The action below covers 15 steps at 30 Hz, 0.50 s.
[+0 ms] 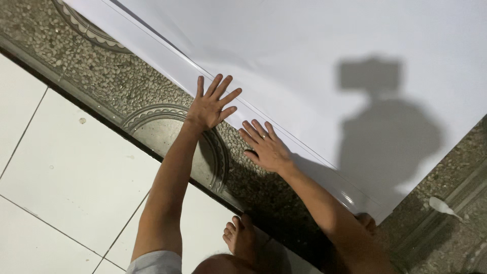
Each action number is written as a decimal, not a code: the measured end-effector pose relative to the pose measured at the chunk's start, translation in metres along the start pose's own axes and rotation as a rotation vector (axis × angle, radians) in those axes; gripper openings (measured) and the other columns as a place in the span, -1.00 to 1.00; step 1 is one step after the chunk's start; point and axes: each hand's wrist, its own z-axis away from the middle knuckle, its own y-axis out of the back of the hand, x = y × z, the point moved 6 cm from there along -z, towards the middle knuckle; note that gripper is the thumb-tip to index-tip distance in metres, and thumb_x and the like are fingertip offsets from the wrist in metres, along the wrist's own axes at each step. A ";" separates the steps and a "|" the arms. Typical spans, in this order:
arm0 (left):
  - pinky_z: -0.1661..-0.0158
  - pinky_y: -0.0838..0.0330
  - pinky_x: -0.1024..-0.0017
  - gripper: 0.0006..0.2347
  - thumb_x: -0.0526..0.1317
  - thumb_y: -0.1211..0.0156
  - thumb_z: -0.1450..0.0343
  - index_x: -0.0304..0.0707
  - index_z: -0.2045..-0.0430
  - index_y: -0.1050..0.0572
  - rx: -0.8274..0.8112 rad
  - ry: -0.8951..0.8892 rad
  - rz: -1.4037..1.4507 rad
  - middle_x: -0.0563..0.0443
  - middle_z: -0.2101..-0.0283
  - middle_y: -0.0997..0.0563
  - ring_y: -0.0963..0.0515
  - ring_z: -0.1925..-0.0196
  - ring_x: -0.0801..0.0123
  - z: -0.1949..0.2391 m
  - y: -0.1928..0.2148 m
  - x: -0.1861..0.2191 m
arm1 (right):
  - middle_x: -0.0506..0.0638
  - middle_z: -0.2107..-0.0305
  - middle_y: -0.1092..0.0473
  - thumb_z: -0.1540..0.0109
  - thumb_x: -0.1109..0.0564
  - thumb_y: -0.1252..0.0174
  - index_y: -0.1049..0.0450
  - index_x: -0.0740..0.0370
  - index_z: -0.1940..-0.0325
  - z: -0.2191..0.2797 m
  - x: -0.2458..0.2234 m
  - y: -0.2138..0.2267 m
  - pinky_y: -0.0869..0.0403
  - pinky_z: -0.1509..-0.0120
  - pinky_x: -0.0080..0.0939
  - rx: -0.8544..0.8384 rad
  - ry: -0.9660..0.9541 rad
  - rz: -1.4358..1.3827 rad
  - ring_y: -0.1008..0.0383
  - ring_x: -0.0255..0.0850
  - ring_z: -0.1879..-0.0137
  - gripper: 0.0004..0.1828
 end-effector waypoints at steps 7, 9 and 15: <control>-0.38 0.21 -0.46 -0.49 0.31 0.35 -0.55 0.55 -0.46 -0.04 0.044 -0.087 0.066 0.07 -0.57 -0.02 0.04 -0.59 0.03 0.001 0.009 0.002 | 0.02 -0.50 -0.06 -0.36 -0.20 0.01 -0.04 -0.08 -0.62 0.153 0.059 0.050 0.02 -0.61 0.15 0.023 -0.126 -0.200 -0.03 -0.03 -0.58 -0.25; -0.37 0.26 -0.55 -0.48 0.31 0.38 -0.55 0.49 -0.47 -0.08 -0.018 -0.056 0.102 -0.02 -0.59 -0.05 0.02 -0.60 -0.09 -0.005 0.011 0.007 | -0.01 -0.47 -0.14 -0.39 -0.21 0.12 -0.22 -0.09 -0.53 0.241 0.077 0.050 -0.15 -0.53 0.10 0.007 -0.088 -0.100 -0.12 -0.06 -0.55 -0.39; -0.27 0.44 -0.63 -0.47 0.14 0.28 -0.62 0.14 -0.55 -0.01 0.072 -0.227 0.157 -0.20 -0.61 0.11 0.26 -0.61 -0.02 -0.005 0.027 0.024 | 0.04 -0.24 -0.37 -0.37 -0.07 -0.01 -0.31 0.02 -0.39 0.453 0.135 0.031 -0.47 -0.06 -0.07 -0.211 -0.159 0.037 -0.50 -0.08 -0.19 -0.50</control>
